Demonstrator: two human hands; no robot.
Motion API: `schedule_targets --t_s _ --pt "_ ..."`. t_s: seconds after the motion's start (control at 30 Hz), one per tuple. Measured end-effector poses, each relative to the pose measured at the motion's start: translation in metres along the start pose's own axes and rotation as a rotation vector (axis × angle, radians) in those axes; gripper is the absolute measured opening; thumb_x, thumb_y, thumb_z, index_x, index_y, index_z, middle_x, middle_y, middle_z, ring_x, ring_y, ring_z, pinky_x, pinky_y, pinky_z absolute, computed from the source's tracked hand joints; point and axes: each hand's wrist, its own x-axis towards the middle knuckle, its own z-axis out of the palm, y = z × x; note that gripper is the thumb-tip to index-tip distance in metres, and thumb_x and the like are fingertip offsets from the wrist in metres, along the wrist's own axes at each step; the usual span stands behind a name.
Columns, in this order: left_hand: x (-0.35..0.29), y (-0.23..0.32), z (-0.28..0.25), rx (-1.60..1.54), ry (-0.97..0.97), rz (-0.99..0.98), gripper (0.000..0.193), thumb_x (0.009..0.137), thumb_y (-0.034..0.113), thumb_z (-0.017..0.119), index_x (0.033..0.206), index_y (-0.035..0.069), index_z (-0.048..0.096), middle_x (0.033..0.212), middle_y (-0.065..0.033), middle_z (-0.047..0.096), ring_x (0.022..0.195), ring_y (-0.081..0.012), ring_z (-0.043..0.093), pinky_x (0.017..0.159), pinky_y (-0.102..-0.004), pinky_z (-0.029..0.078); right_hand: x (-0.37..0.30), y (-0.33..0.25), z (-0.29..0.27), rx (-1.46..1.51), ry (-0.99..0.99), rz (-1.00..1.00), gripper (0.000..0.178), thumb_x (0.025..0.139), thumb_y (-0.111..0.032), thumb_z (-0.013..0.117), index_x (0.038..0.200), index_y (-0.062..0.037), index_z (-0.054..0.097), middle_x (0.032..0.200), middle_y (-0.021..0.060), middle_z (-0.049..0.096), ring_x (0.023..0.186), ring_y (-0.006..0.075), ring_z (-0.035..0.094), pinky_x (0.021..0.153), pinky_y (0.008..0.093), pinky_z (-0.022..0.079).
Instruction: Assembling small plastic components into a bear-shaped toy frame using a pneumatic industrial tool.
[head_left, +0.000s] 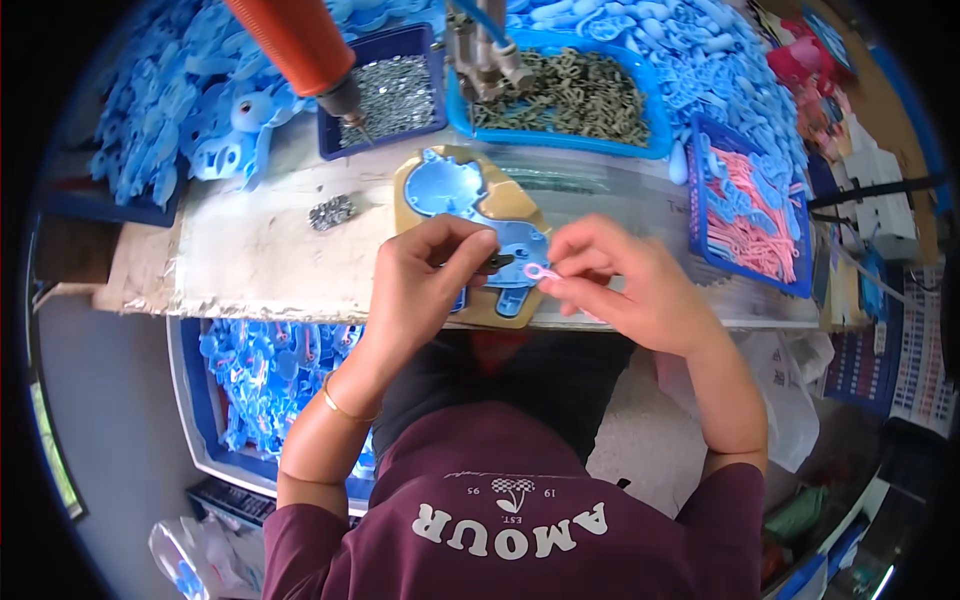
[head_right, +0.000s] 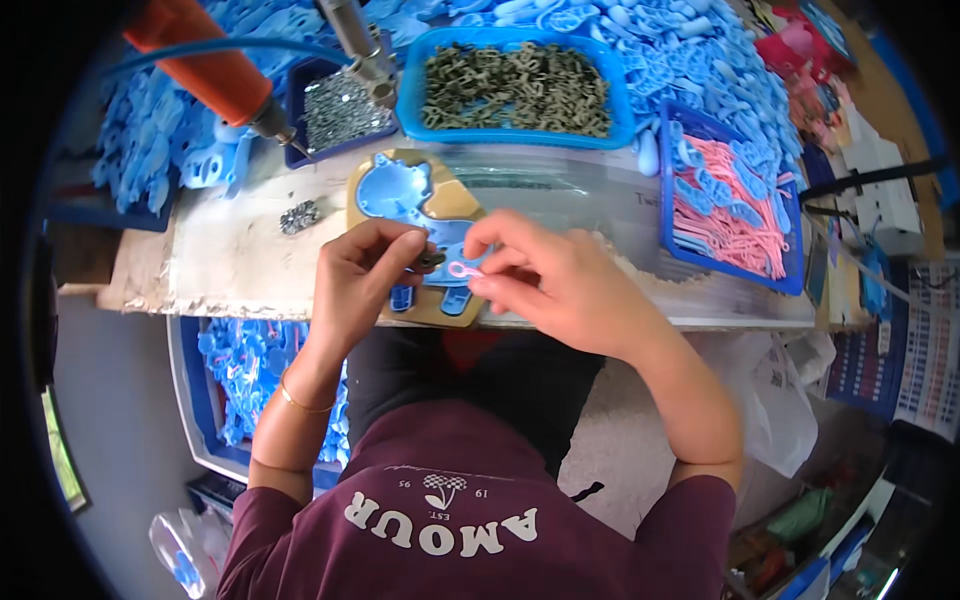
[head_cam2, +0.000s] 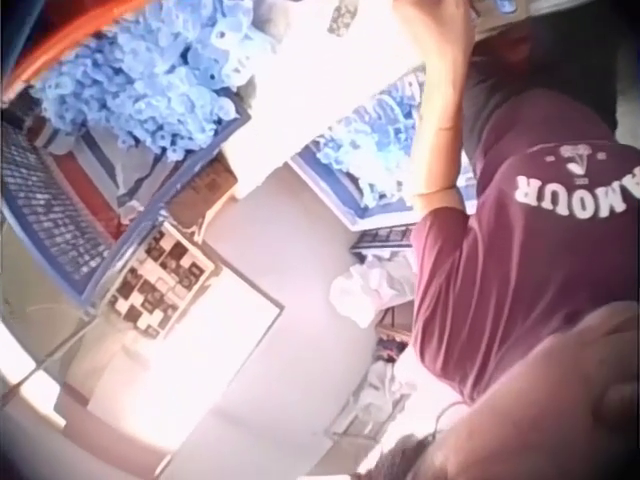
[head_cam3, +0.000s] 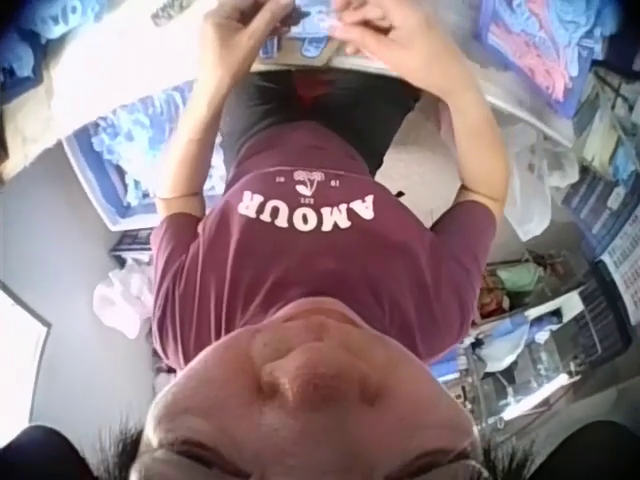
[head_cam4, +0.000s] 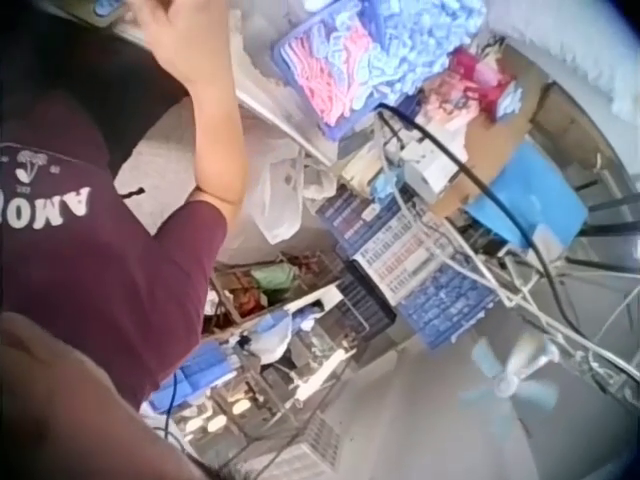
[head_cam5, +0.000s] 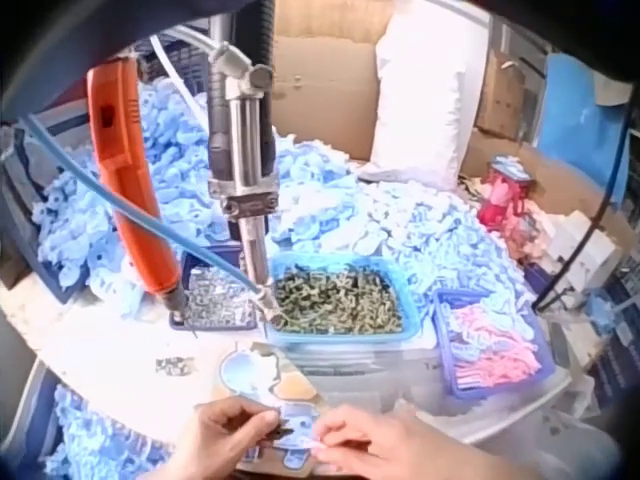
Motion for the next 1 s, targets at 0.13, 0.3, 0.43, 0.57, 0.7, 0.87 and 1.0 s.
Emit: schedule_targets --t_s 0.13,0.3,0.43,0.57,0.7,0.87,1.0 --pt "-0.004 -0.001 -0.004 0.007 0.016 0.014 0.019 0.097 0.017 0.071 0.094 -0.002 0.071 0.077 -0.0031 0.071 0.068 -0.0055 0.063 0.061 -0.0216 0.050 0.026 0.011 0.014 -0.034 -0.048 -0.061 0.022 0.093 -0.007 0.071 0.109 -0.0034 0.056 0.083 0.0049 0.074 0.076 0.0095 0.071 0.067 0.0243 0.051" --pt "-0.006 -0.001 -0.010 0.039 -0.009 0.004 0.019 0.100 0.015 0.066 0.100 -0.003 0.070 0.089 -0.0060 0.072 0.080 -0.0093 0.068 0.071 -0.0237 0.058 0.033 0.014 0.020 -0.060 -0.009 -0.046 0.019 0.092 -0.006 0.072 0.104 -0.0026 0.057 0.082 0.0047 0.074 0.076 0.0100 0.071 0.068 0.0252 0.051" --pt "-0.009 -0.002 -0.007 0.059 -0.023 0.063 0.019 0.101 0.015 0.065 0.099 -0.004 0.069 0.088 -0.0066 0.072 0.079 -0.0101 0.069 0.070 -0.0233 0.058 0.031 0.012 0.025 -0.211 0.084 -0.057 0.018 0.090 -0.005 0.073 0.102 -0.0014 0.060 0.080 0.0052 0.074 0.074 0.0094 0.069 0.068 0.0255 0.051" --pt "-0.005 -0.004 -0.016 -0.121 -0.088 -0.025 0.021 0.101 0.016 0.065 0.100 -0.004 0.069 0.087 -0.0067 0.072 0.078 -0.0106 0.070 0.069 -0.0232 0.058 0.033 0.010 0.030 -0.208 0.087 -0.064 0.016 0.089 -0.006 0.074 0.103 -0.0017 0.066 0.079 0.0054 0.073 0.072 0.0086 0.067 0.067 0.0265 0.052" --pt "-0.004 0.006 -0.024 -0.143 -0.126 -0.070 0.023 0.101 0.016 0.065 0.104 -0.006 0.070 0.088 -0.0083 0.073 0.078 -0.0110 0.071 0.067 -0.0232 0.058 0.034 0.011 0.036 -0.424 0.136 -0.261 0.013 0.087 -0.010 0.076 0.098 -0.0039 0.072 0.081 0.0077 0.073 0.070 0.0159 0.069 0.065 0.0296 0.053" --pt "0.002 0.012 -0.037 0.087 0.054 0.056 0.032 0.103 0.021 0.062 0.120 -0.004 0.069 0.093 -0.0086 0.074 0.077 -0.0122 0.072 0.062 -0.0242 0.057 0.047 0.019 0.038 -0.737 0.224 -0.508 0.015 0.083 -0.013 0.079 0.096 -0.0081 0.074 0.083 0.0069 0.072 0.069 0.0251 0.069 0.062 0.0321 0.053" --pt "0.007 0.008 -0.058 0.338 0.212 0.259 0.023 0.104 0.018 0.060 0.116 0.003 0.071 0.107 -0.0033 0.075 0.075 -0.0072 0.067 0.057 -0.0219 0.049 0.059 0.023 0.050 -0.940 0.258 -0.523 0.013 0.082 -0.017 0.078 0.093 -0.0116 0.075 0.082 0.0031 0.067 0.071 0.0240 0.067 0.063 0.0352 0.052"
